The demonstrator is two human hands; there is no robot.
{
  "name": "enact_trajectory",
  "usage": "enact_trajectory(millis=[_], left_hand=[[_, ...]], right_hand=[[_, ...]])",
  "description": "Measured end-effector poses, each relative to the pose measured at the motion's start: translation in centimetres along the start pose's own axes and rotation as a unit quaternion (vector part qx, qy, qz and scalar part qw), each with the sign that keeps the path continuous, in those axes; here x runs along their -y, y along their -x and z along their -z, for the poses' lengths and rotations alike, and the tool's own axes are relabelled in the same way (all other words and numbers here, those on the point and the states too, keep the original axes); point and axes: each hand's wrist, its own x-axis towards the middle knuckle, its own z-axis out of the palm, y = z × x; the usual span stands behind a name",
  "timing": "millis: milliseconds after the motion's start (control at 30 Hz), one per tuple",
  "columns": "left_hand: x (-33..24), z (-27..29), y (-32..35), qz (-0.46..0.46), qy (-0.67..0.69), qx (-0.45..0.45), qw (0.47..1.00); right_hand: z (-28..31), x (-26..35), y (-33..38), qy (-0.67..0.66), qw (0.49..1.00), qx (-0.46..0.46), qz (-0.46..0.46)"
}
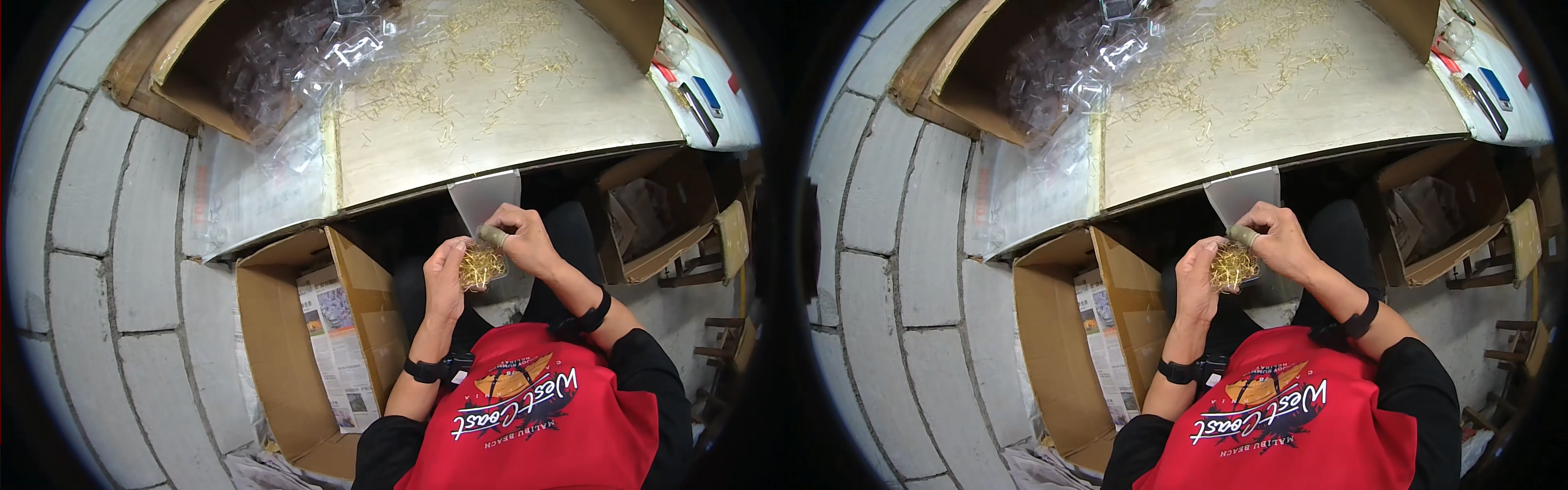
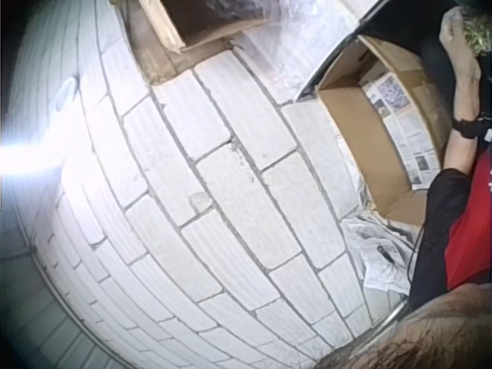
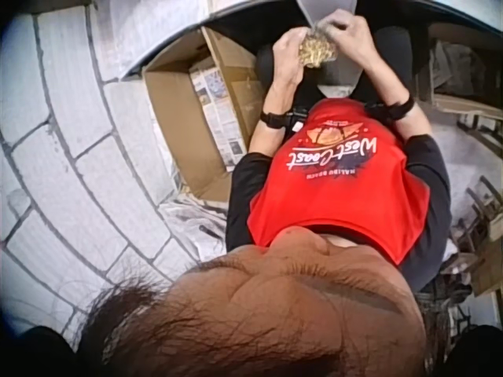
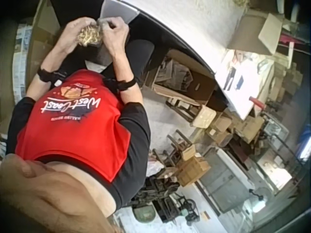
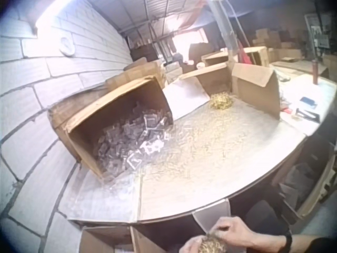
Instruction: The person sits on the floor and uses a machine to apply green tape to small plastic containers, placing the finished units into a cardboard box. Later, the person moves to a table and fills small plastic containers with yellow shredded material, placing them into another box.
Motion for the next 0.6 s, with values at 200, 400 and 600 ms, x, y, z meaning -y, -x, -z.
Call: enact_trajectory(millis=[200, 400, 600], left_hand=[[-0.7, -0.4, 0.4, 0.024, 0.017, 0.002, 1.000], [0.6, 0.6, -0.1, 0.011, 0.043, 0.032, 0.998], [-0.2, 0.0, 0.3, 0.020, 0.068, 0.064, 0.995]], right_hand=[[-0.3, 0.0, 0.3, 0.055, 0.989, 0.002, 0.134], [-0.3, 0.7, 0.2, 0.178, 0.948, 0.070, 0.254], [0.4, 0.6, -1.4, 0.073, 0.990, 0.090, 0.076]])
